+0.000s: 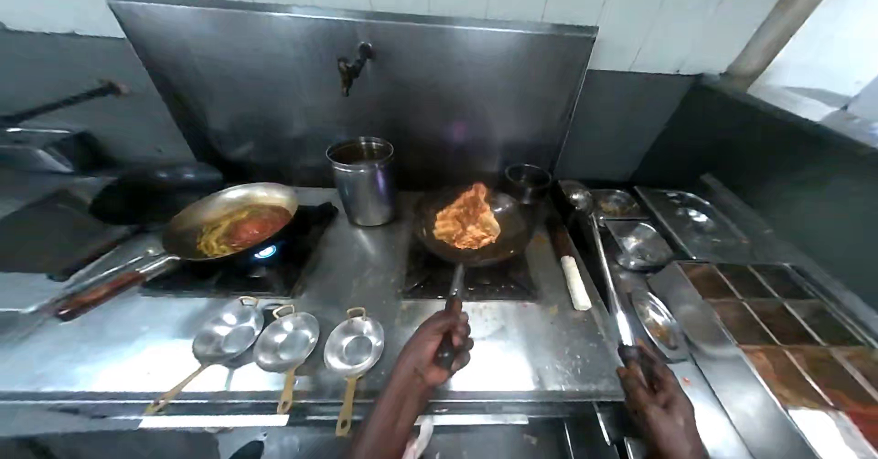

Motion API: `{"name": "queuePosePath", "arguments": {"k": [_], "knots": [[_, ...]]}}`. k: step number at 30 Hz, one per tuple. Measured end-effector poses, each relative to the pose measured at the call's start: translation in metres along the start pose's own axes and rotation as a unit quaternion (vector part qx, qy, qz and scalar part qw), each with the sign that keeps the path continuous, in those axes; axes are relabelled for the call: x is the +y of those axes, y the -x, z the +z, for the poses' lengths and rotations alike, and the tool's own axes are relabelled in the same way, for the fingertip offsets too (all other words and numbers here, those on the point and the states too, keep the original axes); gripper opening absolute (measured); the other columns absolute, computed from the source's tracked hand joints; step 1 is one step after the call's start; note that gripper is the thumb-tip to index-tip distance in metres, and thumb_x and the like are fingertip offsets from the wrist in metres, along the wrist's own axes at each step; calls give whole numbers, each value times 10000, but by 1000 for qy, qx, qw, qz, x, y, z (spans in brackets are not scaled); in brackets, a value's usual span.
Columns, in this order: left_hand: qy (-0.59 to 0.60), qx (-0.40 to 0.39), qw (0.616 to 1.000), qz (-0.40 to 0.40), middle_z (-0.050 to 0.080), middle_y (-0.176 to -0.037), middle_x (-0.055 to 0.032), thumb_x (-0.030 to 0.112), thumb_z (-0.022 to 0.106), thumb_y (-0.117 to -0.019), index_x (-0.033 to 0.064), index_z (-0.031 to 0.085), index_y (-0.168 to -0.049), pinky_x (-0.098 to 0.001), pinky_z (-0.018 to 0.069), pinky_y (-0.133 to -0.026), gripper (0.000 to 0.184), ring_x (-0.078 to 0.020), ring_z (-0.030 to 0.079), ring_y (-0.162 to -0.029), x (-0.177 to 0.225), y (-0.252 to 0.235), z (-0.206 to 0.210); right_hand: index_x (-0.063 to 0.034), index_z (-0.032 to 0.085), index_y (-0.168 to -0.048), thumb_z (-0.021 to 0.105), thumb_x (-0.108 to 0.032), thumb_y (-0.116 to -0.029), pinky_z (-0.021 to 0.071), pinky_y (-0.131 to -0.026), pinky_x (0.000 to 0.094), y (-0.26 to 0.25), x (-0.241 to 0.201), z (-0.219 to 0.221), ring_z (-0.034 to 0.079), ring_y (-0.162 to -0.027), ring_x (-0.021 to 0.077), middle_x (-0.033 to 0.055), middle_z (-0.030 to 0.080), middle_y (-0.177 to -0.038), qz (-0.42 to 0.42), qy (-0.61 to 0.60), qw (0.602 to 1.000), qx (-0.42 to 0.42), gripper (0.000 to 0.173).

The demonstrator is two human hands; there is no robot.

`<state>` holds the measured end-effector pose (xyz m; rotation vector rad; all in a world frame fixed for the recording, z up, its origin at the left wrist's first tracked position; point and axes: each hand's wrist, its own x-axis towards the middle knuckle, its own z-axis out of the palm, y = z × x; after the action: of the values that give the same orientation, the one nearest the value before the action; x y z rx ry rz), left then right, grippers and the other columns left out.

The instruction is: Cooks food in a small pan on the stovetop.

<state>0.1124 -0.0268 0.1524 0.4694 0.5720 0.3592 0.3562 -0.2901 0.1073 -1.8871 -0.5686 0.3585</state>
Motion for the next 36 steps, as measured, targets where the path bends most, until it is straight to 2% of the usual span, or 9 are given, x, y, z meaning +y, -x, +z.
{"name": "queuePosePath", "arguments": {"k": [4, 12, 18, 20, 23, 30, 33, 35, 36], "knots": [[7, -15, 1000, -6, 533, -677, -34, 111, 430, -1048, 58, 522, -1036, -201, 477, -400, 107, -91, 542, -474, -13, -14, -12, -148, 441, -1534, 650, -229, -950, 506, -501, 341, 4, 4, 7, 564, -593, 155, 96, 658, -969, -2, -32, 999, -30, 625], [19, -55, 998, -4, 538, -699, -34, 88, 455, -1050, 86, 490, -1085, -212, 484, -421, 49, -97, 537, -487, -34, -43, -56, -104, 411, -1554, 653, -199, -962, 548, -567, 338, 13, -6, 19, 628, -689, 153, 115, 683, -1177, 23, -16, 995, -97, 646], [-76, -45, 993, -72, 523, -682, -5, 140, 447, -1048, 129, 488, -1075, -250, 506, -440, 50, -104, 541, -493, -28, -110, -110, -160, 442, -1544, 648, -272, -988, 548, -599, 370, -24, 52, 89, 626, -688, 182, 105, 689, -1036, 62, 4, 981, -181, 603], [-132, 43, 987, -80, 514, -680, -16, 197, 500, -1064, 121, 474, -1182, -273, 494, -437, 143, -123, 530, -492, -36, -114, -113, -132, 436, -1547, 643, -253, -985, 544, -562, 358, -27, 50, 108, 619, -648, 177, 109, 686, -982, 73, -28, 980, -183, 610], [-168, 45, 982, -72, 537, -745, -31, 276, 528, -1075, 147, 387, -1358, -291, 513, -461, 341, -147, 562, -536, -36, -96, -95, -128, 402, -1565, 610, -236, -1008, 492, -463, 320, -30, 23, 119, 555, -544, 162, 98, 648, -869, 95, -114, 973, -175, 605], [-137, 16, 988, -70, 531, -724, -37, 256, 545, -1065, 126, 395, -1325, -299, 521, -464, 328, -157, 573, -537, -36, -87, -87, -163, 392, -1547, 483, -319, -1093, 480, -480, 329, -141, -13, 201, 545, -560, 174, 106, 612, -842, 149, -151, 963, -167, 489], [-134, 6, 988, -75, 543, -730, -42, 240, 545, -1063, 122, 400, -1318, -304, 533, -468, 316, -163, 585, -541, -33, -85, -94, -166, 393, -1570, 480, -326, -1089, 554, -631, 380, -137, -47, 228, 632, -712, 215, 122, 660, -987, 44, 88, 965, -244, 514], [-129, 3, 989, -73, 548, -734, -48, 229, 544, -1059, 116, 408, -1326, -301, 529, -470, 320, -163, 583, -541, -29, -88, -99, -244, 370, -1601, 496, -314, -1062, 570, -909, 495, -126, -75, 231, 698, -1029, 300, 136, 669, -1273, -78, 344, 910, -219, 558], [-126, 3, 989, -76, 540, -722, -44, 236, 551, -1057, 117, 409, -1319, -298, 523, -470, 321, -159, 575, -535, -30, -87, -101, -260, 385, -1593, 517, -279, -1043, 563, -918, 530, -128, -74, 229, 687, -1074, 346, 165, 628, -1339, -112, 422, 880, -188, 566]]}}
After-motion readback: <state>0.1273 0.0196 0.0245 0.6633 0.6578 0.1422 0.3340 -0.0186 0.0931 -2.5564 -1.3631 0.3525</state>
